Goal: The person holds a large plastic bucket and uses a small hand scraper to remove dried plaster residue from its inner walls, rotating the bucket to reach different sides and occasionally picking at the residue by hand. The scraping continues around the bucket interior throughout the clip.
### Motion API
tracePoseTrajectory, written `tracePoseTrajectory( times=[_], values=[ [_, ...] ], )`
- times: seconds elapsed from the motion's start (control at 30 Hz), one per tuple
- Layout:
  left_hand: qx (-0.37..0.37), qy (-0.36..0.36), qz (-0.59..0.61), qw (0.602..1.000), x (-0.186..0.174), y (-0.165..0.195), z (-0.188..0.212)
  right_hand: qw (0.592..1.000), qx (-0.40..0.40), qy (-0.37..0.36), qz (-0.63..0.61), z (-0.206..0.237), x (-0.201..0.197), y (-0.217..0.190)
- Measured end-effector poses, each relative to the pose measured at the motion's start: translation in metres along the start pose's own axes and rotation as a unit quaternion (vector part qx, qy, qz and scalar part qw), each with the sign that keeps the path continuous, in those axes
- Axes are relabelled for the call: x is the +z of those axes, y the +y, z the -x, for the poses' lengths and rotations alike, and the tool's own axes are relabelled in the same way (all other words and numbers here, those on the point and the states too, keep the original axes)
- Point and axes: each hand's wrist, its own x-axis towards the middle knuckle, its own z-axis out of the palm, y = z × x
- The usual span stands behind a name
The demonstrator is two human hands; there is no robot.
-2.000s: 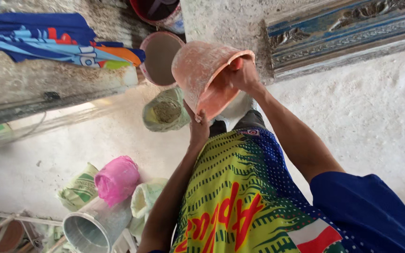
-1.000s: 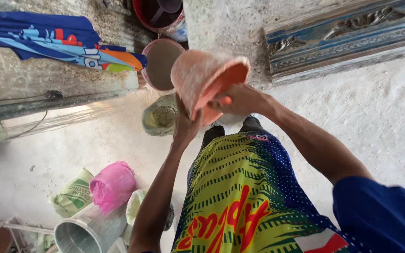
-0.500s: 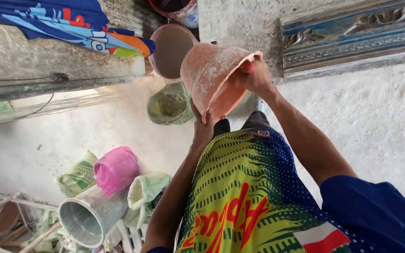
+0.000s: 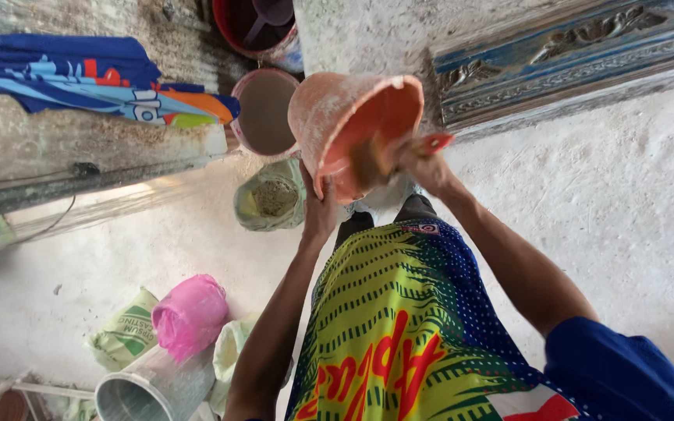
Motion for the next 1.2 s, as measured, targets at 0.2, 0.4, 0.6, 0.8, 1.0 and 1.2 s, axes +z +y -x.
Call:
tracePoseTrajectory(
  times=[0.2, 0.4, 0.6, 0.8, 1.0, 1.2],
  values=[
    [0.018, -0.018, 0.007, 1.000, 0.003, -0.001, -0.027, 0.960, -0.117, 0.116, 0.225, 0.013, -0.014, -0.036],
    [-0.073, -0.072, -0.091, 0.991, -0.033, 0.034, -0.009, 0.934, -0.324, -0.097, 0.113, -0.012, -0.004, -0.057],
    [-0.094, -0.070, -0.039, 0.992, 0.003, 0.054, -0.006, 0.960, -0.215, 0.069, 0.165, -0.069, 0.028, -0.048],
    [-0.065, -0.032, 0.029, 0.997, 0.045, 0.010, 0.031, 0.944, -0.263, -0.070, 0.184, -0.082, 0.035, -0.023],
    [-0.035, -0.003, 0.075, 0.997, 0.036, 0.006, 0.039, 0.967, -0.131, 0.025, 0.217, -0.062, 0.021, -0.008],
    [-0.203, -0.054, 0.002, 0.978, 0.030, 0.018, 0.025, 0.949, 0.089, -0.081, -0.290, -0.038, 0.022, 0.012]
  ],
)
